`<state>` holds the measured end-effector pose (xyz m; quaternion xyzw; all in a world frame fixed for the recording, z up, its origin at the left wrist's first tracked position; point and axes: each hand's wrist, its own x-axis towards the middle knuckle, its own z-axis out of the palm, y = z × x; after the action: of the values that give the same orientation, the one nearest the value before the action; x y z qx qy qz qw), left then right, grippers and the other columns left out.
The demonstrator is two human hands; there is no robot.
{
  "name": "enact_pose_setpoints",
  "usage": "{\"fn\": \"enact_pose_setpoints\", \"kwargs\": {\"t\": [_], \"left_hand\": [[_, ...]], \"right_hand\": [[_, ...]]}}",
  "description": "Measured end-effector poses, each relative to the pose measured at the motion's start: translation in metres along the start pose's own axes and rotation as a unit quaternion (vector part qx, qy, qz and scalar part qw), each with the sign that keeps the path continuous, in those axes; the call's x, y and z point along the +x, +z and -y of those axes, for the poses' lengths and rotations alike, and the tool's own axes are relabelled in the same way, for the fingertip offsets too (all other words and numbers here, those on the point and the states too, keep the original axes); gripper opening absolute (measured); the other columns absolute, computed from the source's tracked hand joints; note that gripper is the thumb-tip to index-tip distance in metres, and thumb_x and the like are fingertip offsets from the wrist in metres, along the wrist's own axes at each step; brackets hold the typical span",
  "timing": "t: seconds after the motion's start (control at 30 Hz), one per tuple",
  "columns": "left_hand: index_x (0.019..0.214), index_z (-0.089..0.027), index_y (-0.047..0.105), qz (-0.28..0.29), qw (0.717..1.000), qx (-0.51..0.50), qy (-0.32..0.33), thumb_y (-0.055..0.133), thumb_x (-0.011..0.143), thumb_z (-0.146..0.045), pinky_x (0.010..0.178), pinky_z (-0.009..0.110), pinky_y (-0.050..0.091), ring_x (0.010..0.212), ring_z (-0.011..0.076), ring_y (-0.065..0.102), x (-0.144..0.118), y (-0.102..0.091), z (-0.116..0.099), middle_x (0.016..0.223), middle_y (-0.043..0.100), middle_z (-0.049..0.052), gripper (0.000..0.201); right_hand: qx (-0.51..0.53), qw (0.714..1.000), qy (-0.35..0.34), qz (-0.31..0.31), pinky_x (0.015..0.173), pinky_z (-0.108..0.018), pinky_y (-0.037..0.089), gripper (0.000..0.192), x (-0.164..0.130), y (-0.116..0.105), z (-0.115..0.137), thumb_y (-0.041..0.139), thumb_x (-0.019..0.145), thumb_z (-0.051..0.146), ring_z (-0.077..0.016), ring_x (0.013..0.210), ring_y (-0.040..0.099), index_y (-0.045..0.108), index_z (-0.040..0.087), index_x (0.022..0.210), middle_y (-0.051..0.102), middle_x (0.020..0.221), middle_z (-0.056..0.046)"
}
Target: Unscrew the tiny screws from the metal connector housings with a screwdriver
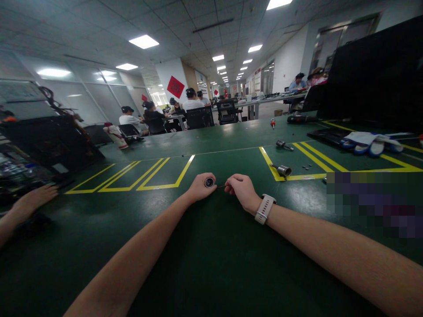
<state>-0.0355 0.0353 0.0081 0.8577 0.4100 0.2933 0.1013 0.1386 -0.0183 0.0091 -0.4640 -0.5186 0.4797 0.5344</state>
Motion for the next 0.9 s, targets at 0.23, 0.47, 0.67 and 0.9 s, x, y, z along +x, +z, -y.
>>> {"fn": "enact_pose_setpoints", "kwargs": {"t": [0.23,0.47,0.67,0.9], "left_hand": [[0.067,-0.015,0.053,0.005,1.0,0.002,0.005,0.058,0.065,-0.017,0.055,0.021,0.039,0.058,0.0105,0.049,0.0,0.0,-0.001,0.063,0.052,-0.003,0.005],[0.066,-0.015,0.053,0.003,1.0,-0.01,0.003,0.055,0.061,-0.01,0.055,0.021,0.039,0.057,0.0101,0.049,-0.001,-0.001,-0.004,0.062,0.052,-0.004,0.007],[0.065,-0.015,0.053,-0.028,0.999,-0.011,-0.018,0.057,0.065,-0.015,0.053,0.022,0.038,0.057,0.0107,0.049,-0.001,-0.001,-0.004,0.061,0.053,-0.003,0.003],[0.065,-0.015,0.054,-0.05,0.998,-0.014,-0.019,0.057,0.065,-0.014,0.053,0.022,0.037,0.056,0.0106,0.048,0.002,0.0,-0.005,0.06,0.052,-0.003,0.003]], "right_hand": [[0.001,0.999,-0.014,-0.034,0.051,-0.027,0.037,0.014,0.0,-0.001,0.0,0.05,0.068,0.022,-0.0142,0.052,0.05,0.057,0.017,0.057,0.056,0.053,-0.001],[0.003,0.994,-0.1,-0.048,0.059,-0.028,0.04,0.018,-0.009,-0.005,0.01,0.047,0.078,0.027,-0.0149,0.063,0.051,0.055,0.018,0.065,0.056,0.065,0.0],[-0.054,0.976,-0.212,0.014,0.06,-0.028,0.04,0.02,-0.017,-0.003,0.012,0.045,0.083,0.024,-0.0143,0.063,0.051,0.055,0.019,0.066,0.055,0.065,0.0],[-0.156,0.948,-0.265,0.085,0.064,-0.029,0.04,0.019,-0.021,0.0,0.015,0.044,0.085,0.021,-0.0156,0.068,0.053,0.056,0.018,0.071,0.058,0.071,-0.002]]}}
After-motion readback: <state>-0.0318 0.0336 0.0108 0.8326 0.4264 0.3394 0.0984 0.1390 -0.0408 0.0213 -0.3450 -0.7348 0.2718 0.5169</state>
